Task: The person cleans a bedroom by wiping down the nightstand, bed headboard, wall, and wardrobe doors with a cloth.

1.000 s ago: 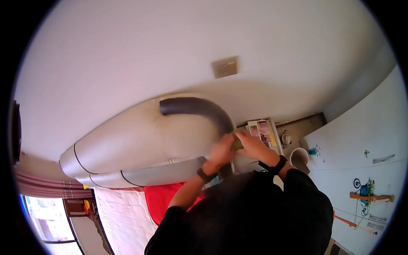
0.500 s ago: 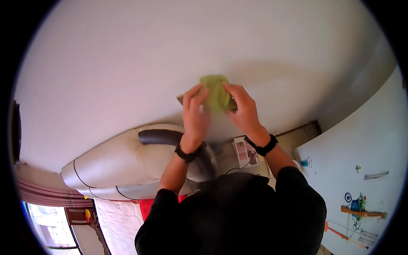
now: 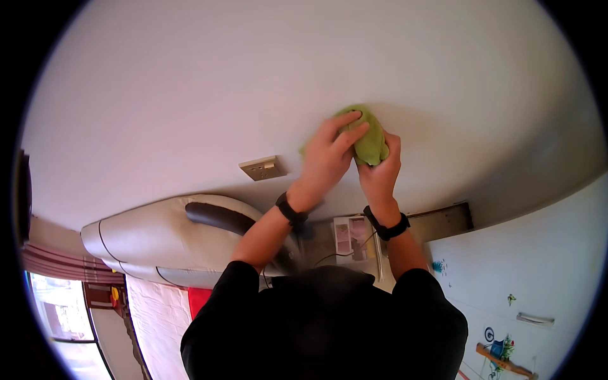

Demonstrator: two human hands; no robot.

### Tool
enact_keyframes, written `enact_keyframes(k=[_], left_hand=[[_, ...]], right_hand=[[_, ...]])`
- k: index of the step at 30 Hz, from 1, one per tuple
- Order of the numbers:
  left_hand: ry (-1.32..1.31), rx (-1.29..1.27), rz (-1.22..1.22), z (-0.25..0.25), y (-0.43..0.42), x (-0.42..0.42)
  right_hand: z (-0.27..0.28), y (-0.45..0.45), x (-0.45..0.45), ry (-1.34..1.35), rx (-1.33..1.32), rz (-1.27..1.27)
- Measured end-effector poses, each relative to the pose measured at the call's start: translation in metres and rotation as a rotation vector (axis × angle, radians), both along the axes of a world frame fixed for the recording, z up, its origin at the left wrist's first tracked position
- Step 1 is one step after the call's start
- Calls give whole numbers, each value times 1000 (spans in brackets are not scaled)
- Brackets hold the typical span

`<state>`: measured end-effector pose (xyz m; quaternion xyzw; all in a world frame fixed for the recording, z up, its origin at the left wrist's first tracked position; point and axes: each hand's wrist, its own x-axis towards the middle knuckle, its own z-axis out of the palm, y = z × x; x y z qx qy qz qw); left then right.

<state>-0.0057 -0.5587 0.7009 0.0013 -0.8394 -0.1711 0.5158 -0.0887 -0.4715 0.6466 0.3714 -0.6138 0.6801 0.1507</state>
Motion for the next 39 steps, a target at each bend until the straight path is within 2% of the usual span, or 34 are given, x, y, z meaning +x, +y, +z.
enact_keyframes(k=[3,6,9,12,15,18,21,22,26,29,32,35,39], left_hand=[[-87,16,45,-18,3,17],[-97,-30,170,-38,1,46],[-223,141,293,-58,5,74],[-255,396,168,-53,2,84],[-220,472,61,-21,5,78],[-205,339,130,-6,3,55],[-60,386,-55,-6,7,15],[-112,403,-50,-4,13,10],[-243,437,-56,-8,25,-2],[-334,460,-57,-40,22,3],[-342,480,-4,-77,13,24],[-294,491,135,-95,5,51],[-206,407,287,-67,-5,81]], right_hand=[[-37,-5,4,-19,24,75],[-55,-20,15,88,-39,98],[-60,-36,25,149,-103,58],[-52,-49,37,235,-140,50],[-31,-45,35,327,-67,77],[0,-32,20,387,-32,-5],[27,-16,-1,399,-17,-100],[29,-11,-10,400,-6,-123],[14,8,-28,392,102,-98],[-34,6,-26,361,151,-43],[-83,-12,-5,222,71,43],[-72,-24,27,301,158,93],[-53,-54,52,326,111,150]])
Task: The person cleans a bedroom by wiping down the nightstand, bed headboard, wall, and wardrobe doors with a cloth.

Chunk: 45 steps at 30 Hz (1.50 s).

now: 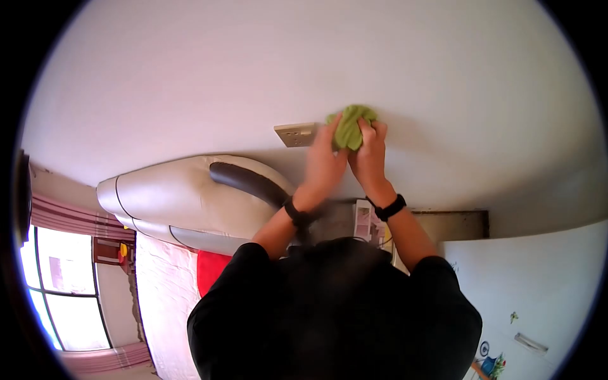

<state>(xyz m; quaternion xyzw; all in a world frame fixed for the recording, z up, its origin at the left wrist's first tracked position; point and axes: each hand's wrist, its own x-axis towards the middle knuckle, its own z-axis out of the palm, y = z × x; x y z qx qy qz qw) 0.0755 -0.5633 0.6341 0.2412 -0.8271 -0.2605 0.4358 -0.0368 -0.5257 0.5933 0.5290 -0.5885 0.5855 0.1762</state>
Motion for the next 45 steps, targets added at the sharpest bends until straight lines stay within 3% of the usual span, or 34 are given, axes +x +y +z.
enact_keyframes(k=[2,9,13,16,18,20,23,26,29,32,35,39,41,43,45], left_hand=[[57,-73,23,15,-1,-4],[33,38,60,36,15,-40],[-17,-61,-127,66,32,-94],[-144,-17,-231,70,54,-137],[-168,0,-299,51,65,-155],[-250,67,-335,33,69,-158],[-364,118,-311,-15,67,-152],[-318,104,-268,-66,49,-121],[-320,209,-236,-55,36,-88],[-170,171,-182,-32,27,-69],[23,32,-101,4,20,-62],[316,-206,6,61,6,-56],[383,-83,23,86,-2,-50],[372,-9,74,102,-5,-42],[461,-40,-19,85,-9,-46]], right_hand=[[15,-3,2,5,-29,6],[44,21,-35,54,9,8],[67,43,-83,170,-196,-331],[58,58,-117,-222,-363,-61],[43,78,-138,-468,-213,1],[21,89,-138,-480,-126,-65],[-56,80,-121,-401,-149,-244],[-113,67,-100,-405,-61,-131],[-130,43,-100,-414,38,10],[-46,41,-69,-49,-4,-107],[-11,23,-70,-30,-115,-22],[94,11,-57,162,-159,-27],[137,8,-47,184,-145,42],[151,5,-44,215,-116,83],[132,6,-44,139,-113,130]])
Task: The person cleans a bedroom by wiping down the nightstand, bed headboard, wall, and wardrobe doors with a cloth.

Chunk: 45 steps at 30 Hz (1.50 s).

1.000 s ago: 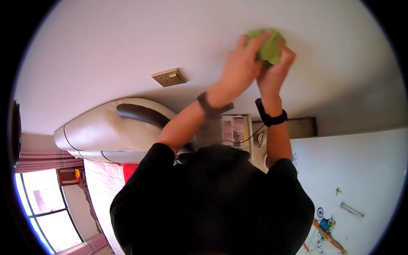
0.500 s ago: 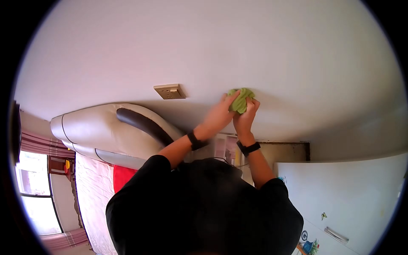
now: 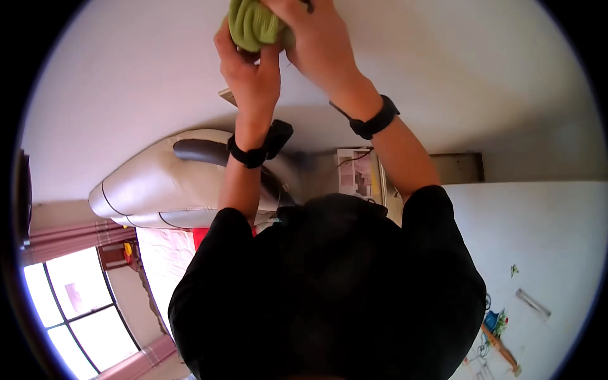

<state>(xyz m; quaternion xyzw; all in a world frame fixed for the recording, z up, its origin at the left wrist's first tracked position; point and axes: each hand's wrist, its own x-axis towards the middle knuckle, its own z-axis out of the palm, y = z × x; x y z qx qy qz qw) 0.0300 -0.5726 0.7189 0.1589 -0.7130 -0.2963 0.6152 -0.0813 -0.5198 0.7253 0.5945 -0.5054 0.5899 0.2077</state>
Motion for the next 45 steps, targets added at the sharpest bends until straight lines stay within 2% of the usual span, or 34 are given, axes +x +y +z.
enact_keyframes(k=[2,5,8,10,12,15,17,20,23,26,27,29,31,32,35,36,38,41,45], left_hand=[[-90,82,33,-26,4,2],[-307,131,40,-82,7,10],[-495,275,-87,-150,16,7],[-646,310,-100,-179,24,-4],[-746,311,-95,-191,35,-21],[-713,285,-167,-156,49,-41],[-573,163,-210,-128,52,-61],[-401,-6,-237,-73,55,-88],[-299,-75,-234,-34,58,-100],[-373,7,-269,-37,58,-91],[-409,21,-266,-45,57,-85],[-482,50,-258,-79,52,-69],[-507,157,-273,-120,42,-53],[-522,214,-283,-141,38,-43],[-443,89,-102,-193,27,-9],[-497,251,-51,-189,24,2],[-627,586,43,-180,33,34],[-601,481,84,-196,22,54],[-560,587,23,-202,33,65]], right_hand=[[-24,-1,0,-42,42,-6],[-91,15,4,-111,192,-66],[-174,31,-4,-186,373,-92],[-224,41,-17,-207,355,-89],[-242,56,-29,-223,349,-120],[-225,63,-57,-164,246,-193],[-196,65,-77,-100,129,-260],[-118,70,-100,17,-15,-353],[-63,76,-102,5,-57,-342],[-86,69,-97,-86,-81,-368],[-119,57,-97,-235,-140,-264],[-169,45,-80,-351,-119,-203],[-220,38,-66,-371,44,-202],[-230,34,-49,-374,46,-217],[-262,19,1,-367,73,-225],[-272,12,15,-359,95,-210],[-278,-1,42,-351,121,-196],[-272,-2,61,-304,178,-185],[-266,27,69,-363,405,-56]])
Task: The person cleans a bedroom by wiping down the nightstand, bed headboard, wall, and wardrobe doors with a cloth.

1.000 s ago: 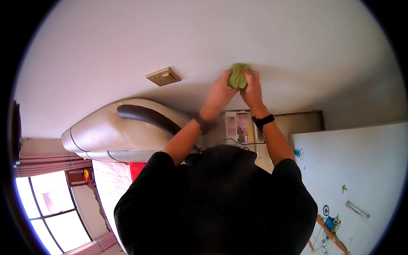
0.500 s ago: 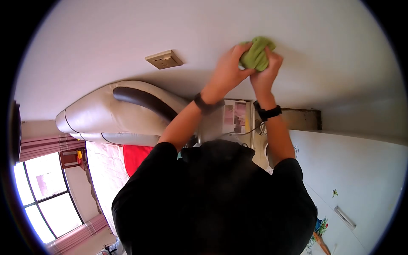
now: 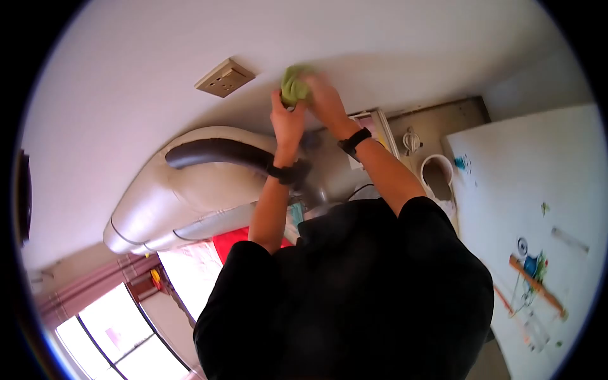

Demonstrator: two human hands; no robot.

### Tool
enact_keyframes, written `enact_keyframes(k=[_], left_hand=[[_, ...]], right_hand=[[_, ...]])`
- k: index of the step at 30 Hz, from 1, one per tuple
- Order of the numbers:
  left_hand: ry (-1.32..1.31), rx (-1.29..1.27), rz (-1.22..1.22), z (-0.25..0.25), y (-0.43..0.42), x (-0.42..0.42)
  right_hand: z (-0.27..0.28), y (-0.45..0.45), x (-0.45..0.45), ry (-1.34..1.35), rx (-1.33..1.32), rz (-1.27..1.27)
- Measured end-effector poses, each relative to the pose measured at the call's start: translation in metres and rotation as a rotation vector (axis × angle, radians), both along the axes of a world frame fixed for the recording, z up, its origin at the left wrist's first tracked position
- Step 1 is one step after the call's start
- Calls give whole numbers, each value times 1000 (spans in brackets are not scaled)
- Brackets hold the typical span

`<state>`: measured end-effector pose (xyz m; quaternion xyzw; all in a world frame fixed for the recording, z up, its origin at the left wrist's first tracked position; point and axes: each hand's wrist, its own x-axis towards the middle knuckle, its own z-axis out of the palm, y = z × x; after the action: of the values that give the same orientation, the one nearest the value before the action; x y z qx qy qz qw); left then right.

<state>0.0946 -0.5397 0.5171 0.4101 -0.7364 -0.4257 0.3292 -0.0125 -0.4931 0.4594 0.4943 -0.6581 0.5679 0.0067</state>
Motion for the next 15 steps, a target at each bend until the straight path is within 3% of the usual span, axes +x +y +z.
enact_keyframes(k=[3,8,11,15], left_hand=[[-11,-32,-182,-41,14,20],[-294,306,-693,-82,95,54],[-203,612,-973,-87,157,52],[-137,855,-1272,-56,247,37]], right_hand=[[1,56,0,-15,186,86],[-21,206,34,-8,396,15],[-9,301,58,-131,655,-72],[27,402,92,-166,693,-313]])
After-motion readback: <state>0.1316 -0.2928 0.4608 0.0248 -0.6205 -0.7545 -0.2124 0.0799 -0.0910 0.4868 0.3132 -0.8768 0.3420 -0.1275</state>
